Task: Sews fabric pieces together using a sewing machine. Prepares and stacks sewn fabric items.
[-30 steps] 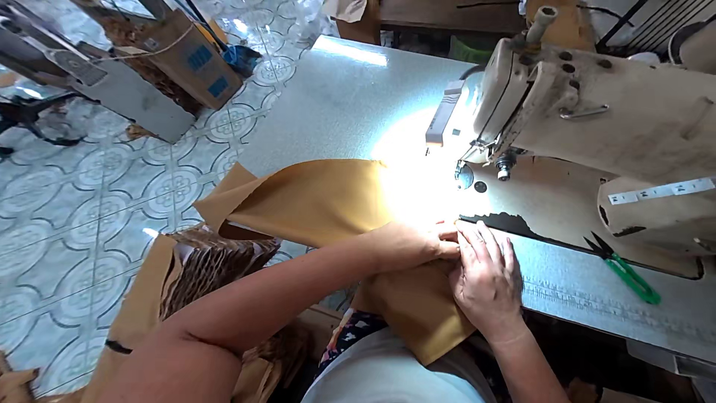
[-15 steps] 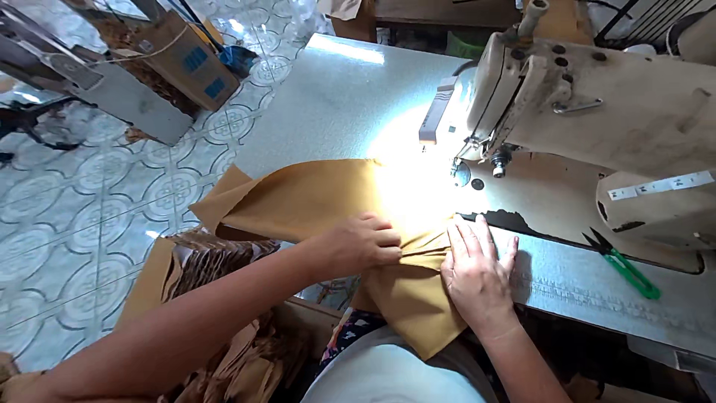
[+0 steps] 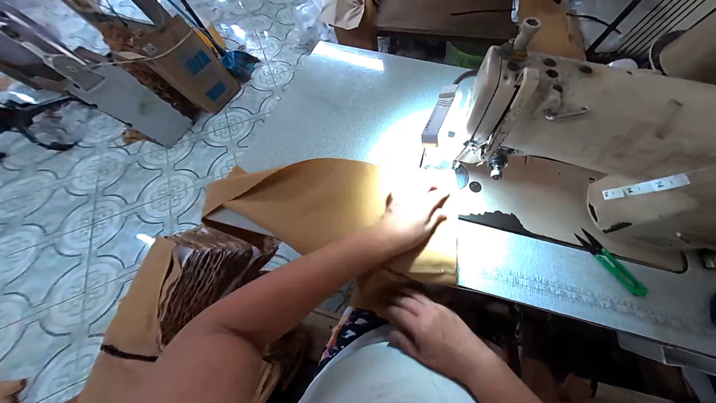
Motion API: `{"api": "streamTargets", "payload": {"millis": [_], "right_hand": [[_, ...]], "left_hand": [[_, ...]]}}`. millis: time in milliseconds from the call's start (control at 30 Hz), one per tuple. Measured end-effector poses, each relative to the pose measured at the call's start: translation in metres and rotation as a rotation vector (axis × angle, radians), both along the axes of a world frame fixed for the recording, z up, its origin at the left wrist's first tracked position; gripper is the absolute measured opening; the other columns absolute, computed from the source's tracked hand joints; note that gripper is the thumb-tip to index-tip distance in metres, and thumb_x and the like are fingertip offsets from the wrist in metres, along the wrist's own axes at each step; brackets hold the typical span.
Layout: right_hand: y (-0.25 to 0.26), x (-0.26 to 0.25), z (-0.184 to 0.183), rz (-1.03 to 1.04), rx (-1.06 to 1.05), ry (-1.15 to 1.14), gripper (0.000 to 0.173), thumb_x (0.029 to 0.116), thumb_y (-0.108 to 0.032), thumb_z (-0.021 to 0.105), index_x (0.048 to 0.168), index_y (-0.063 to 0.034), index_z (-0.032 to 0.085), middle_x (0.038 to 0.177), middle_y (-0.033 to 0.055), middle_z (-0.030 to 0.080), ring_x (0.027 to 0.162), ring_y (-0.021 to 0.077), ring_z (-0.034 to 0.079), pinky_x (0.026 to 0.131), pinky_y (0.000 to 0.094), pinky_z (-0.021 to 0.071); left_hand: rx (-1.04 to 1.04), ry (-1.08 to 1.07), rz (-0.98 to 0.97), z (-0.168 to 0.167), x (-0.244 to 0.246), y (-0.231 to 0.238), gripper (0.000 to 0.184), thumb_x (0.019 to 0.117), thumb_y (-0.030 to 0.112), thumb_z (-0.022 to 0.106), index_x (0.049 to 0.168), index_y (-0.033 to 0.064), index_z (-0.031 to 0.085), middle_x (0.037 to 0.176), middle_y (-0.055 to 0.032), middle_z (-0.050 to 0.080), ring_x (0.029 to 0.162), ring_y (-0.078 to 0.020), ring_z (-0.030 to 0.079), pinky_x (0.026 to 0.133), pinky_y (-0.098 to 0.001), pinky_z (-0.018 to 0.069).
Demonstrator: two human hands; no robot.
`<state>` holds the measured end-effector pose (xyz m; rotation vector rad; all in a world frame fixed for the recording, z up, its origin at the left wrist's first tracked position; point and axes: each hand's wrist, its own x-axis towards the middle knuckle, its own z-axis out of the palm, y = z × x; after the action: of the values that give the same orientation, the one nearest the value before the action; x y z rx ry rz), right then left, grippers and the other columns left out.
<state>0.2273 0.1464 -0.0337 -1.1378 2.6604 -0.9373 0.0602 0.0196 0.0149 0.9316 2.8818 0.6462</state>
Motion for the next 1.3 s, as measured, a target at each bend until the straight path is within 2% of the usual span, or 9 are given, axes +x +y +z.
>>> {"api": "streamTargets", "payload": {"millis": [67,133,200,267,333,500,833,1100,1300], "right_hand": [[0.011,-0.004,-0.007,-0.075,0.193,-0.311,0.049,0.1055,-0.029,0.051,0.151,-0.0115,0.053,0.158,0.0087,0.048,0.146,0.0225,0.046,0.119,0.0421,0.0402],[0.014,-0.007,0.007,-0.092,0.356,-0.486,0.051,0.1061,-0.027,0.049,0.155,-0.0158,0.046,0.164,0.0083,0.039,0.148,0.0260,0.043,0.118,0.0480,0.0398],[0.016,-0.005,0.039,-0.007,0.281,-0.541,0.035,0.1047,-0.024,0.055,0.133,-0.0062,0.065,0.143,0.0172,0.060,0.126,0.0348,0.062,0.101,0.0537,0.0523],[0.026,-0.003,0.064,0.015,0.033,-0.361,0.025,0.1033,-0.022,0.058,0.114,-0.0089,0.075,0.110,0.0098,0.075,0.097,0.0234,0.074,0.083,0.0426,0.0612],[0.035,-0.015,0.073,-0.188,-0.122,-0.067,0.024,0.1029,-0.025,0.055,0.103,-0.0138,0.077,0.091,-0.0003,0.074,0.077,0.0107,0.071,0.067,0.0313,0.0608],[0.042,-0.066,0.034,-0.489,-0.079,0.300,0.028,0.1026,-0.035,0.057,0.115,-0.0222,0.078,0.123,0.0008,0.074,0.115,0.0219,0.068,0.094,0.0446,0.0542],[0.032,-0.059,0.016,-0.570,-0.061,0.427,0.030,0.0993,-0.035,0.057,0.093,-0.0163,0.079,0.105,0.0023,0.076,0.100,0.0201,0.070,0.088,0.0385,0.0552],[0.029,-0.060,0.015,-0.593,-0.031,0.438,0.035,0.0982,-0.037,0.057,0.108,-0.0132,0.080,0.118,0.0049,0.076,0.108,0.0238,0.071,0.095,0.0399,0.0546],[0.030,-0.059,0.017,-0.620,-0.030,0.422,0.033,0.1000,-0.034,0.057,0.107,-0.0109,0.080,0.117,0.0075,0.076,0.106,0.0252,0.072,0.091,0.0414,0.0568]], "left_hand": [[-0.047,0.005,-0.086,0.000,0.016,0.010,0.049,0.1043,0.046,0.050,0.146,0.0221,0.057,0.145,-0.0062,0.058,0.136,-0.0288,0.052,0.104,-0.0612,0.0416],[-0.121,0.028,-0.089,0.005,0.023,0.014,0.058,0.1028,0.056,0.045,0.150,0.0230,0.053,0.145,-0.0086,0.056,0.138,-0.0328,0.048,0.106,-0.0625,0.0379],[-0.095,0.132,-0.063,0.002,0.022,0.012,0.062,0.0993,0.061,0.048,0.146,0.0208,0.058,0.135,-0.0123,0.061,0.130,-0.0363,0.053,0.103,-0.0647,0.0383],[-0.041,0.220,-0.053,-0.007,0.017,0.008,0.059,0.0981,0.057,0.051,0.141,0.0187,0.062,0.133,-0.0138,0.063,0.127,-0.0370,0.056,0.100,-0.0643,0.0416],[-0.027,0.224,-0.067,-0.011,0.012,0.006,0.055,0.0996,0.050,0.050,0.142,0.0180,0.061,0.145,-0.0116,0.058,0.136,-0.0364,0.050,0.103,-0.0637,0.0411],[-0.072,0.187,-0.053,-0.010,0.000,0.004,0.054,0.0999,0.048,0.046,0.146,0.0236,0.057,0.149,-0.0052,0.055,0.141,-0.0339,0.046,0.100,-0.0628,0.0424],[-0.085,0.161,-0.084,-0.009,-0.011,-0.002,0.055,0.0965,0.052,0.044,0.145,0.0297,0.057,0.150,-0.0020,0.053,0.141,-0.0317,0.044,0.102,-0.0627,0.0389],[-0.104,0.142,-0.089,-0.010,-0.028,0.004,0.058,0.0945,0.051,0.044,0.147,0.0288,0.056,0.154,-0.0045,0.049,0.142,-0.0351,0.042,0.099,-0.0661,0.0385],[0.036,0.163,-0.207,-0.001,-0.027,-0.013,0.053,0.1007,0.048,0.048,0.147,0.0238,0.057,0.151,-0.0080,0.054,0.141,-0.0319,0.047,0.110,-0.0633,0.0344]]}}
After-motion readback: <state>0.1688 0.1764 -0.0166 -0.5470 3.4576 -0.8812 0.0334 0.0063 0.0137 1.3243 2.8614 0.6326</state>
